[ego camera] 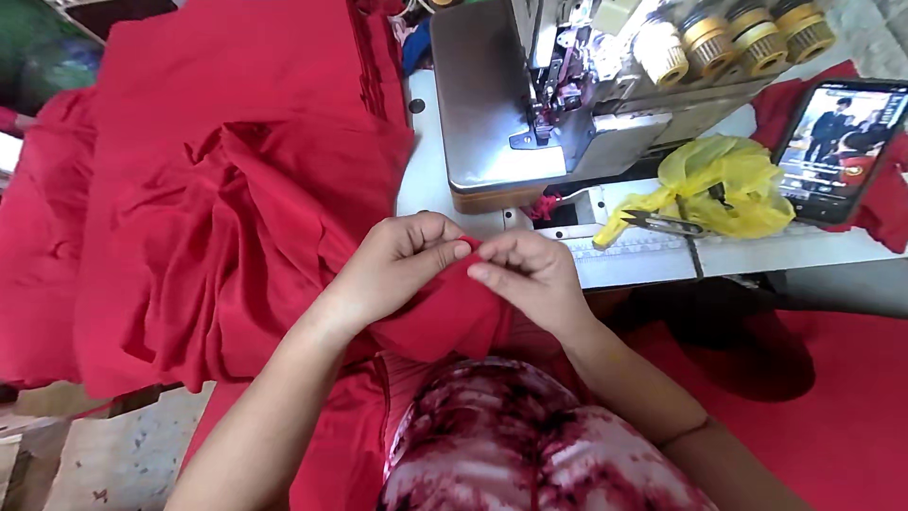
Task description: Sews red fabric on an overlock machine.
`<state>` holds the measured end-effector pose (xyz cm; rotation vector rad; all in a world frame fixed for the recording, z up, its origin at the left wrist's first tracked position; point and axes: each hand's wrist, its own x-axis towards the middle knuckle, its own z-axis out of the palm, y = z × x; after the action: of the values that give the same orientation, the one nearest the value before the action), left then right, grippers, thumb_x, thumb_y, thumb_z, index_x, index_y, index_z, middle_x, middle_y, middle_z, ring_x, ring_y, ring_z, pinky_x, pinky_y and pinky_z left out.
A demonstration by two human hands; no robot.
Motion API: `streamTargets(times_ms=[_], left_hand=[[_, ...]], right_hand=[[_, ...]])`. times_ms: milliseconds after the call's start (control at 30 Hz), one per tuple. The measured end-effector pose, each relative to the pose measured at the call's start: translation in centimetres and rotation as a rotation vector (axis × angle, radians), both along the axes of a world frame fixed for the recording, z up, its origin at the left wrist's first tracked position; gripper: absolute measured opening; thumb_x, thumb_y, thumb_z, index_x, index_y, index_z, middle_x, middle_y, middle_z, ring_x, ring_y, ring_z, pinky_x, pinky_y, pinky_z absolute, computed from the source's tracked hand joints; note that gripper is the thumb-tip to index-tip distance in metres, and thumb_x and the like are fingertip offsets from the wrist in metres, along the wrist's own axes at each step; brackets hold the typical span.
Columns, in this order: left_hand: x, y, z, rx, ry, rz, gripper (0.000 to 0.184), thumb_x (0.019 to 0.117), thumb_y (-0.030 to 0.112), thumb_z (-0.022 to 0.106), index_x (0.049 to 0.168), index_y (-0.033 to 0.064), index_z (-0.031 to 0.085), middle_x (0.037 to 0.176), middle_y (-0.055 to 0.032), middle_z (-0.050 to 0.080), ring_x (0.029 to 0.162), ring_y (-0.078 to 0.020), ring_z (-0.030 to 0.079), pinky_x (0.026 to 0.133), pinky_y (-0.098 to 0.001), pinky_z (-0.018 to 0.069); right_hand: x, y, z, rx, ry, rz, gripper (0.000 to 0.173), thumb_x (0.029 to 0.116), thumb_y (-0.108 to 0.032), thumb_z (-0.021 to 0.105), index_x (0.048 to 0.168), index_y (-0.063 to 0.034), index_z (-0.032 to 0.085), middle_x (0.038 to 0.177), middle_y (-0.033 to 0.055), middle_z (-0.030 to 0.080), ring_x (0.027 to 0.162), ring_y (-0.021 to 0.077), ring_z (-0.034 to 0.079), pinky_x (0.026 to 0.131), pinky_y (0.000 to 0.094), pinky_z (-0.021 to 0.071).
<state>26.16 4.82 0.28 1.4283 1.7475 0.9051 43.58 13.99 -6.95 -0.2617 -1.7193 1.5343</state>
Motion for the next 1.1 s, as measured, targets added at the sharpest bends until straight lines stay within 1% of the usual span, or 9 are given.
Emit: streamTargets(times_ms=[100,267,367,600,733,900,967,1033,1100], left_hand=[[-0.1,-0.2,-0.3,0.040,-0.014,-0.088,0.016,0.0991,0.016,0.060,0.091,0.0050,0.069,0.070,0.0078,0.060,0.060,0.0070,0.051,0.057,-0.0099,0.0426],[-0.6,-0.5,-1.8,0.219,-0.001,-0.111,0.010,0.0971,0.017,0.067,0.090,0.0111,0.072,0.072,0.0101,0.064,0.061,0.0044,0.055,0.055,-0.0113,0.0454],[-0.9,-0.7,-1.5,0.268,0.047,-0.068,0.012,0.0985,0.016,0.064,0.090,0.0106,0.071,0.073,0.0106,0.062,0.062,0.0056,0.054,0.056,-0.0103,0.0447],[-0.3,-1.1,-0.5,0.234,0.080,0.035,0.013,0.0962,0.010,0.063,0.088,0.0033,0.070,0.075,0.0108,0.063,0.063,0.0123,0.051,0.060,-0.0054,0.0440],[-0.1,-1.2,0.6,0.209,0.081,0.102,0.010,0.0955,0.005,0.062,0.090,0.0013,0.070,0.074,0.0118,0.062,0.064,0.0130,0.052,0.062,-0.0054,0.0452],[-1.0,-1.9,0.9,0.229,0.104,0.148,0.011,0.0965,0.009,0.061,0.088,0.0064,0.068,0.071,0.0137,0.060,0.061,0.0112,0.053,0.059,-0.0066,0.0458],[-1.7,-2.1,0.4,0.315,0.165,0.121,0.013,0.0994,0.018,0.062,0.093,0.0105,0.071,0.089,0.0118,0.067,0.082,0.0078,0.061,0.074,-0.0106,0.0504],[-2.0,-2.2,0.0,0.377,0.250,0.103,0.021,0.1011,0.028,0.061,0.094,0.0113,0.072,0.119,0.0032,0.064,0.118,-0.0050,0.054,0.102,-0.0258,0.0426],[-1.6,-2.4,0.2,0.393,0.312,0.136,0.024,0.1016,0.033,0.060,0.091,0.0138,0.071,0.128,0.0010,0.060,0.126,-0.0096,0.047,0.106,-0.0317,0.0356]], right_hand=[[-0.6,0.8,-1.2,-0.057,-0.080,-0.103,0.017,0.0854,-0.006,0.077,0.091,-0.0078,0.061,0.070,-0.0076,0.062,0.058,-0.0048,0.056,0.055,0.0114,0.0488],[-0.4,0.7,-2.2,-0.074,-0.096,0.116,0.033,0.1004,-0.021,0.058,0.077,-0.0015,0.069,0.115,0.0061,0.072,0.103,0.0016,0.065,0.086,0.0200,0.0536],[-0.1,0.5,-2.4,-0.047,-0.018,0.185,0.028,0.0987,-0.018,0.063,0.076,-0.0022,0.065,0.091,0.0019,0.068,0.090,0.0003,0.063,0.078,0.0170,0.0531],[0.8,0.2,-1.8,0.049,-0.048,0.182,0.022,0.0994,-0.013,0.064,0.096,0.0077,0.069,0.095,0.0049,0.071,0.087,-0.0027,0.064,0.078,0.0151,0.0550],[1.0,0.3,-3.4,0.126,-0.114,0.150,0.026,0.1008,-0.017,0.060,0.088,0.0044,0.069,0.101,0.0098,0.068,0.099,0.0057,0.065,0.086,0.0197,0.0554],[2.8,0.8,-5.8,0.100,-0.205,0.171,0.030,0.1032,-0.021,0.059,0.094,0.0041,0.073,0.093,0.0048,0.070,0.088,-0.0010,0.063,0.080,0.0166,0.0528],[3.7,0.7,-6.2,-0.027,-0.197,0.164,0.026,0.0990,-0.020,0.066,0.089,0.0019,0.074,0.094,0.0031,0.071,0.087,-0.0011,0.063,0.078,0.0163,0.0535],[4.2,0.7,-6.1,-0.151,-0.161,0.136,0.017,0.0927,-0.017,0.074,0.084,-0.0034,0.073,0.093,-0.0006,0.071,0.087,0.0001,0.065,0.077,0.0171,0.0550],[4.4,0.9,-5.7,-0.233,-0.133,0.117,0.012,0.0875,-0.015,0.079,0.081,-0.0087,0.071,0.090,-0.0044,0.070,0.085,0.0000,0.065,0.075,0.0171,0.0560]])
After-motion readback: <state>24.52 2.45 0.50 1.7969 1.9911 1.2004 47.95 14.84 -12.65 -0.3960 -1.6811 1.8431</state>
